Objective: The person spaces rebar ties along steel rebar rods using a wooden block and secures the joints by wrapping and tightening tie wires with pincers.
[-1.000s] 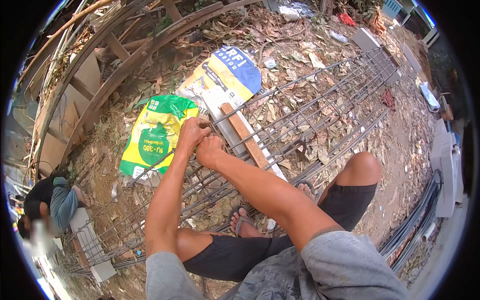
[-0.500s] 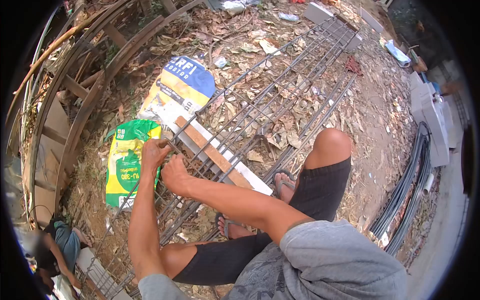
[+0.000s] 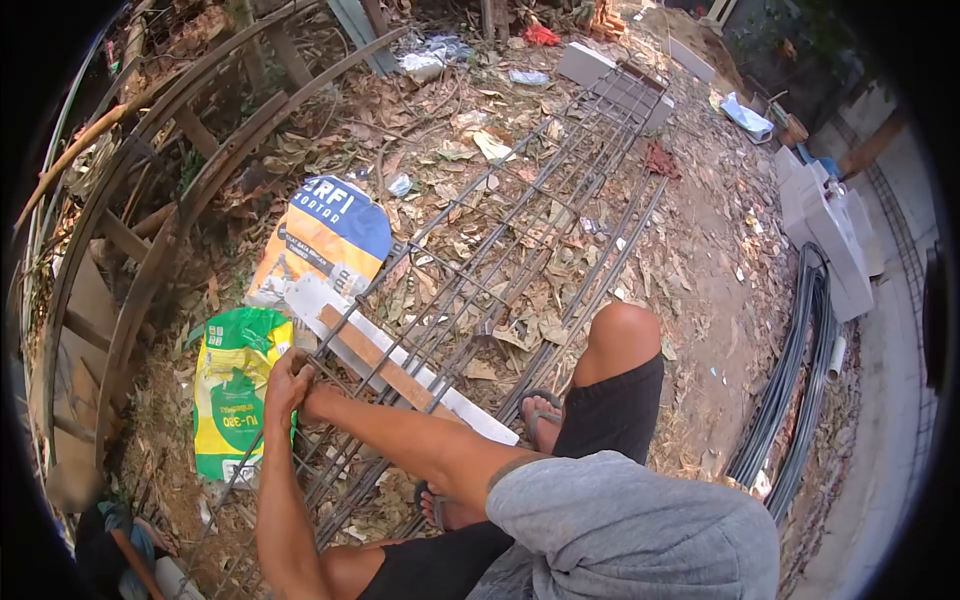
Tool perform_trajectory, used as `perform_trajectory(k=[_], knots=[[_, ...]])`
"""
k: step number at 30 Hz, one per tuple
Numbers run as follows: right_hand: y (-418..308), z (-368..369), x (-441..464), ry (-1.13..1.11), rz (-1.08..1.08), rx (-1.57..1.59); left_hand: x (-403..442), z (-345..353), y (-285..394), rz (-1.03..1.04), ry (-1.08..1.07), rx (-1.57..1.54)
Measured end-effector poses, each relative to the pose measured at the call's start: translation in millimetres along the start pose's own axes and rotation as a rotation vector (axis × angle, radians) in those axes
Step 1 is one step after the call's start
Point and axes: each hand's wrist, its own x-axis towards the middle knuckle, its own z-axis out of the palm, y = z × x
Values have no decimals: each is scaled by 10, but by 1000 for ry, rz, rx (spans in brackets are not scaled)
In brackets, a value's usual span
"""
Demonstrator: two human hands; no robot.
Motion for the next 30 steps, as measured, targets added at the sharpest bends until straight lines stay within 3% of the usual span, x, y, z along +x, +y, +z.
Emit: perform_trajectory(k=[2,5,8,9,15,18,24,26,27,29,30], knots=[[-15,-35,-129,30,3,-17,22,32,-148,-18,15,-37],[13,42,0,-51,-47,-132,-2,71,-216,159,118,71],[79,120,306,-89,-112,-230,-38,68,-92,11,86,118],[107,157,405,-91,-139,-247,75,88,-375,30,36,38],[402,498,1071,-50,-302,-265,38,84,-288,15,70,90],[147,59,229,-61,-151,-234,33,78,-127,-54,31,10],[-76,-296,-940,-28,-333,-491,77,80,-343,-67,15,-287],[-13,-649,-1209,-38,-593,-172,144,43,-449,-56,-6,-358],[45,-840,-1209,0,-606,-52,162,28,-436,-70,16,-301],[54,-1265,-1177,-28,-354,307,99,12,-287,-69,-18,-398],[67,-1446,-1053,83,-297,300,42,27,-165,-10,15,-561]])
